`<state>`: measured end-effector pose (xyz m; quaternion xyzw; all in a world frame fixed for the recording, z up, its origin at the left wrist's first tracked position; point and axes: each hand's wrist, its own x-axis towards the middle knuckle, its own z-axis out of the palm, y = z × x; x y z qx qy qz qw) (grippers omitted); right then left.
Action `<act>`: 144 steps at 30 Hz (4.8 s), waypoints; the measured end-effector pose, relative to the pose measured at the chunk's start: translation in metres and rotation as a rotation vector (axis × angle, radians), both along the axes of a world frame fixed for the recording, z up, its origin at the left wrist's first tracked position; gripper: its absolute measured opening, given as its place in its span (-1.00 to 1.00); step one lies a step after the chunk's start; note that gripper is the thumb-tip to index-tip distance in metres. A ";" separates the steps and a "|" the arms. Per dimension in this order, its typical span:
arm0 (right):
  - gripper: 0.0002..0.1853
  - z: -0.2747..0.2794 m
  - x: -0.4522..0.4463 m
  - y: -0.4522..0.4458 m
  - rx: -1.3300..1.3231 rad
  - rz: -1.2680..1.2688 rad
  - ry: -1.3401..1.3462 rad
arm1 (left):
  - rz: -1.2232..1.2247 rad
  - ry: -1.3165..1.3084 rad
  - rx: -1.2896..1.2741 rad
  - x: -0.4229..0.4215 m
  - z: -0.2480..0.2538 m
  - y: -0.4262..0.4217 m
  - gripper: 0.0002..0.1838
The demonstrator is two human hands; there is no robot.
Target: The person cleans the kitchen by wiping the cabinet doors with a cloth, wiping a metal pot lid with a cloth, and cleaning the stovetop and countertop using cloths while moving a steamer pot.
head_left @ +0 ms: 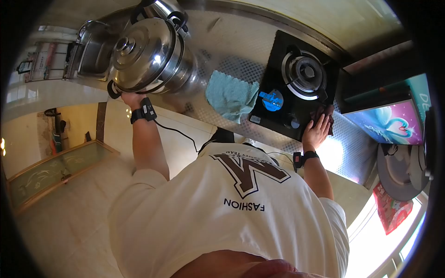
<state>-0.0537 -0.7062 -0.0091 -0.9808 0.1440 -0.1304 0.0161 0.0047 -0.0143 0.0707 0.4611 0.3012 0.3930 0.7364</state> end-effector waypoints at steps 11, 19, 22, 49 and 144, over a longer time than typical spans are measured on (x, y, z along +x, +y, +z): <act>-0.33 -0.006 0.001 -0.004 0.013 0.012 -0.015 | -0.044 -0.021 -0.066 0.003 0.001 -0.005 -0.50; -0.35 0.003 0.002 -0.013 0.148 0.028 -0.002 | -0.870 -0.379 -0.149 -0.050 -0.103 0.095 -0.73; -0.41 0.011 0.019 -0.040 0.245 -0.020 0.063 | 0.030 0.343 -0.415 -0.062 -0.076 -0.027 -0.69; -0.35 0.020 0.037 -0.020 0.107 -0.218 0.031 | -1.384 0.463 1.689 0.118 0.012 -0.469 -0.49; -0.37 0.022 0.042 -0.018 0.087 -0.237 0.101 | -1.370 -0.031 2.133 0.240 -0.055 -0.440 -0.35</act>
